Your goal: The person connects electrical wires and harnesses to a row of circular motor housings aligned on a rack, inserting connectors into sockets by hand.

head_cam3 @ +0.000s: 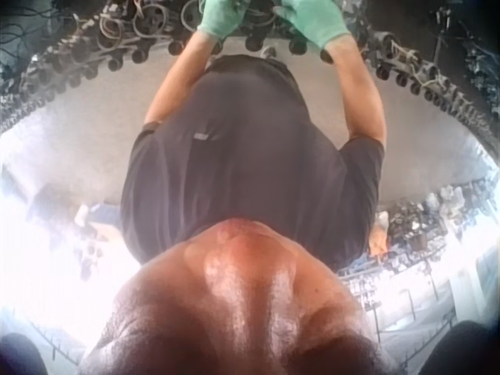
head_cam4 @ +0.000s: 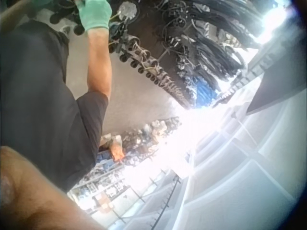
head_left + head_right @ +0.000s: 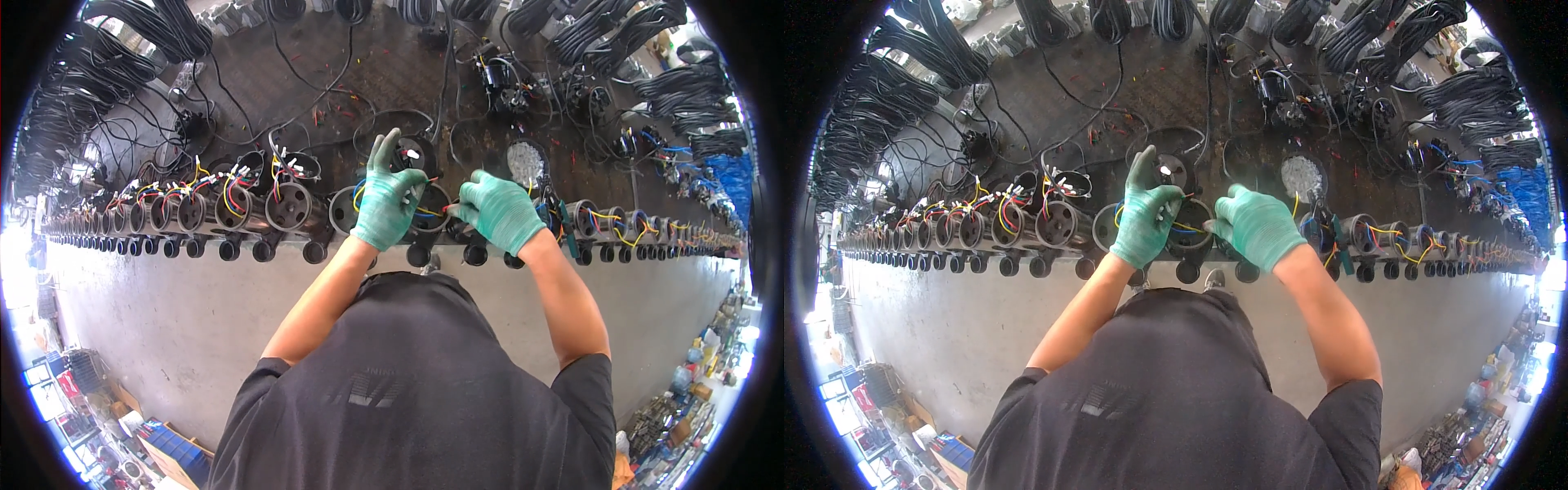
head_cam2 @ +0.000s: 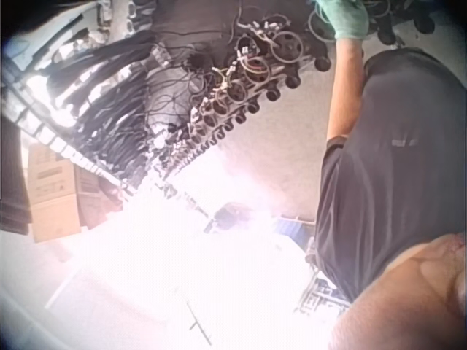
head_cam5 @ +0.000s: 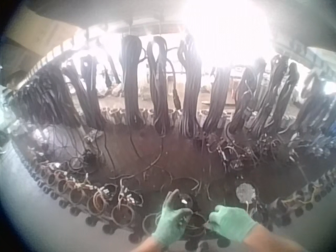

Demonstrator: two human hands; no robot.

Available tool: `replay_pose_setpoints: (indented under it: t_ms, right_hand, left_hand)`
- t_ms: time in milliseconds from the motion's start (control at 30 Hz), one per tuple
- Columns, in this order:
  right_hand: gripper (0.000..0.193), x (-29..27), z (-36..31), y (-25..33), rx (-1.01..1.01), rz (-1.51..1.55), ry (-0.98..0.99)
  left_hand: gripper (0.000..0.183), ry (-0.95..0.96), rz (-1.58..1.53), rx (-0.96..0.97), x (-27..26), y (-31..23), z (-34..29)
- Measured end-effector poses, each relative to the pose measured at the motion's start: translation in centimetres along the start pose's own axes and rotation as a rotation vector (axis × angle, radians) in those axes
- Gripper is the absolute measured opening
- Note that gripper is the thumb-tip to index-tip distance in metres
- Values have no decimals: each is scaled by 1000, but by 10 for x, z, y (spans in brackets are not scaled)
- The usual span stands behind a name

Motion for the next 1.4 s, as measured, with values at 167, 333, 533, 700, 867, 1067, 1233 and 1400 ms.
replay_pose_setpoints:
  t_ms: [167, 333, 533, 700, 867, 1067, 1233, 1400]
  right_hand:
    - [23, 17, -6, -3, 81, 494, 50]
    - [20, 17, -2, 1, -56, 342, -75]
    - [18, 12, 16, 10, -95, 182, -218]
    - [14, 15, 25, 10, -258, 9, -362]
    - [14, 14, 24, 10, -312, -55, -387]
    - [13, 23, 23, 5, -212, -8, -398]
    - [12, 29, 24, 5, -140, 150, -380]
    - [12, 39, 22, 8, 30, 443, -447]
  left_hand:
    - [28, -6, -1, -13, 4, 3, -1]
    - [30, -7, 51, -11, 5, 3, -2]
    - [29, 14, 95, 14, 0, -1, 0]
    - [28, 5, 90, 2, -1, -3, 0]
    - [26, 6, 109, 23, 1, -2, 1]
    - [30, 31, 93, 1, -4, -6, 0]
    - [30, 35, 86, 33, -4, -3, -1]
    - [29, 42, 96, 44, -7, -11, -1]
Point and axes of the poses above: each hand's wrist, its own z-axis towards the middle knuckle, its own x-axis out of the palm, y = z × x, the point moved 2 cm from there along z, towards the middle knuckle, and after that the axes turned 7 degrees about -x, right-handed, at the moved point
